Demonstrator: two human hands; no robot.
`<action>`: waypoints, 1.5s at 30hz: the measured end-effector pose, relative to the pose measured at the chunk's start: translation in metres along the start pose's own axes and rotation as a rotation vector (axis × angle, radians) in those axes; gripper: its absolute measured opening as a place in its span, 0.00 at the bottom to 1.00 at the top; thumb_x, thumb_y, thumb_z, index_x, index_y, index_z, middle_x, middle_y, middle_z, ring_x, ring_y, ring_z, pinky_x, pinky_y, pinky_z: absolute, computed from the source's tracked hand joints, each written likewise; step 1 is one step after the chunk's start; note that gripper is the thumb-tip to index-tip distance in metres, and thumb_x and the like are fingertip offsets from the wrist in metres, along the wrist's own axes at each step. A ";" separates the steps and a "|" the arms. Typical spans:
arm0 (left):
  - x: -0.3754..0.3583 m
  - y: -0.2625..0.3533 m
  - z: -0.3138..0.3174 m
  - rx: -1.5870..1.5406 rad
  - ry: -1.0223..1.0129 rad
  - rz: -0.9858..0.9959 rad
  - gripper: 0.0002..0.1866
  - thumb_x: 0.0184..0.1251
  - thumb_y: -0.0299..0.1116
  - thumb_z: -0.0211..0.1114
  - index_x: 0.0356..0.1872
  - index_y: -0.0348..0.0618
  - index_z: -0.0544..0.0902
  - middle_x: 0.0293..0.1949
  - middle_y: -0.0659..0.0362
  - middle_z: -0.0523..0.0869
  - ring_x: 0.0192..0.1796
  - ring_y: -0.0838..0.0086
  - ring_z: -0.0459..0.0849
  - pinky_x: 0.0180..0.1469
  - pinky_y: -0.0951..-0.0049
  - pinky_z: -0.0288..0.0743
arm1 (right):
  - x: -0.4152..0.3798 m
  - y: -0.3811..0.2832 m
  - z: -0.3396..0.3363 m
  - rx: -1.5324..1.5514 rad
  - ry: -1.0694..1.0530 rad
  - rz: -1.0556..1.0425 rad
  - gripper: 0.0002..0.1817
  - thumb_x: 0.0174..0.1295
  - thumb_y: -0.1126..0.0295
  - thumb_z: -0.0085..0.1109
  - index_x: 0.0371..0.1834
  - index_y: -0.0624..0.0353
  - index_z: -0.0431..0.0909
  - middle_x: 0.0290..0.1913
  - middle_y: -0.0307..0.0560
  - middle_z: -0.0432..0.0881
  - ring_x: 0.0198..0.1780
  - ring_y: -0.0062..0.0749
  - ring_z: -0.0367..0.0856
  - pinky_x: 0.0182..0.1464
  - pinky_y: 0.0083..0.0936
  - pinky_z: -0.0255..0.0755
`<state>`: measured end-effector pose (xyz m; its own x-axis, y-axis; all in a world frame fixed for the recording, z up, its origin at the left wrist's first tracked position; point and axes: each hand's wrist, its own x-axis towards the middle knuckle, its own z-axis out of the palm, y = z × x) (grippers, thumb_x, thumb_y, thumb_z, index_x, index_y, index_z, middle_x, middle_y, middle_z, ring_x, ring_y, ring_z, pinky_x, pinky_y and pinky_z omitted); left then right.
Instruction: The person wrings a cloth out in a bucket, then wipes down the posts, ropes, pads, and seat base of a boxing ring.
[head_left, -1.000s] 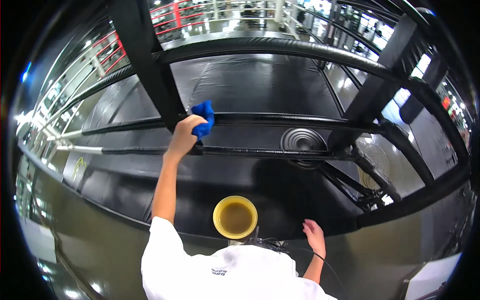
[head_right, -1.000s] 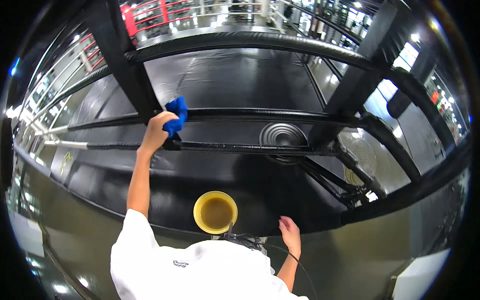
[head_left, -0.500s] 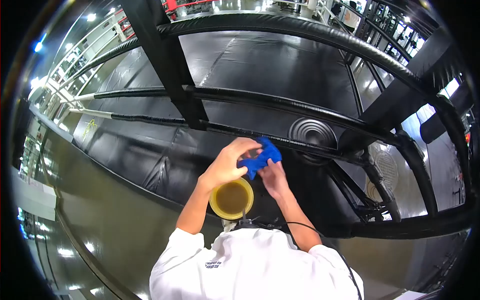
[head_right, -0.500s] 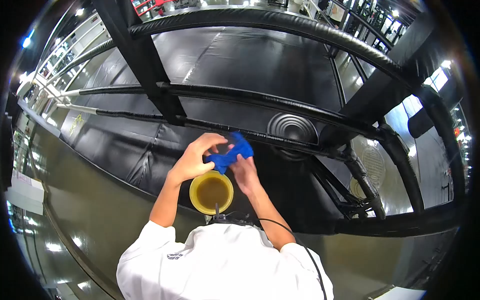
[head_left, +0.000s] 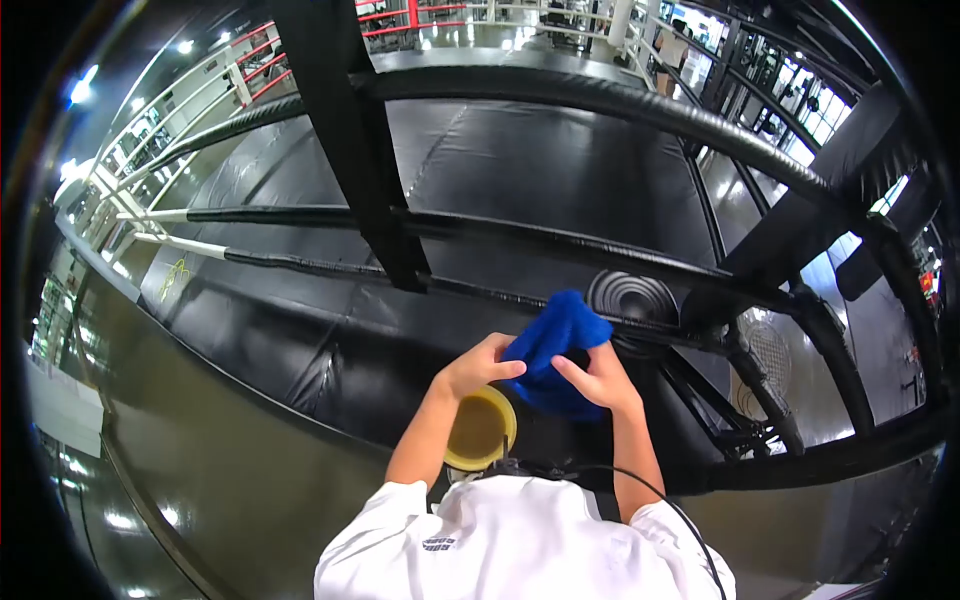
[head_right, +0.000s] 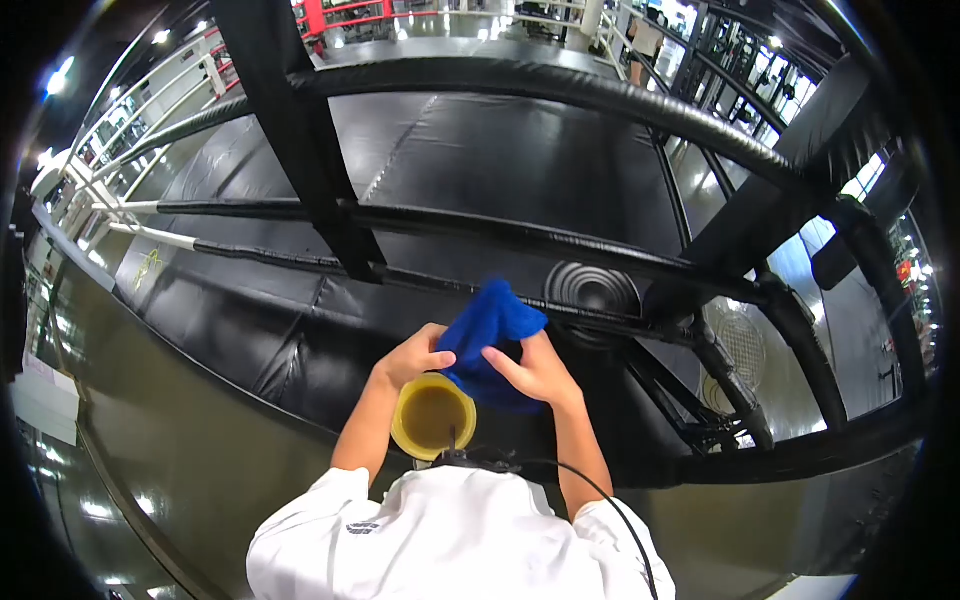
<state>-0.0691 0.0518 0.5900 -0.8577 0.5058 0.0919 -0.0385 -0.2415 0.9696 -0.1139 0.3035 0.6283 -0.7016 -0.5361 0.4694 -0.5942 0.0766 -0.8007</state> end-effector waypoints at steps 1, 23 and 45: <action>0.000 0.005 -0.004 -0.001 0.005 0.086 0.28 0.72 0.48 0.71 0.59 0.31 0.85 0.49 0.59 0.91 0.55 0.77 0.85 0.64 0.71 0.77 | 0.000 -0.002 -0.010 0.016 -0.066 -0.002 0.35 0.64 0.72 0.70 0.74 0.65 0.69 0.69 0.55 0.76 0.71 0.43 0.73 0.74 0.39 0.65; -0.007 0.085 -0.027 -0.049 0.147 0.328 0.15 0.72 0.34 0.70 0.53 0.36 0.86 0.48 0.60 0.88 0.54 0.77 0.84 0.64 0.72 0.74 | 0.071 -0.060 0.016 0.048 -0.081 -0.125 0.34 0.60 0.79 0.70 0.71 0.66 0.69 0.64 0.53 0.72 0.66 0.44 0.74 0.71 0.37 0.65; 0.059 0.362 -0.148 1.611 1.068 0.726 0.14 0.67 0.27 0.68 0.53 0.37 0.90 0.38 0.43 0.90 0.44 0.49 0.91 0.48 0.58 0.84 | 0.391 -0.142 -0.011 -0.555 0.426 -0.524 0.36 0.53 0.69 0.75 0.69 0.55 0.76 0.59 0.53 0.84 0.66 0.50 0.80 0.70 0.41 0.73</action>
<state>-0.2095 -0.1279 0.9129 -0.4241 -0.0465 0.9044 0.2484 0.9544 0.1656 -0.3084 0.0921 0.9296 -0.3063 -0.2656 0.9141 -0.9092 0.3660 -0.1983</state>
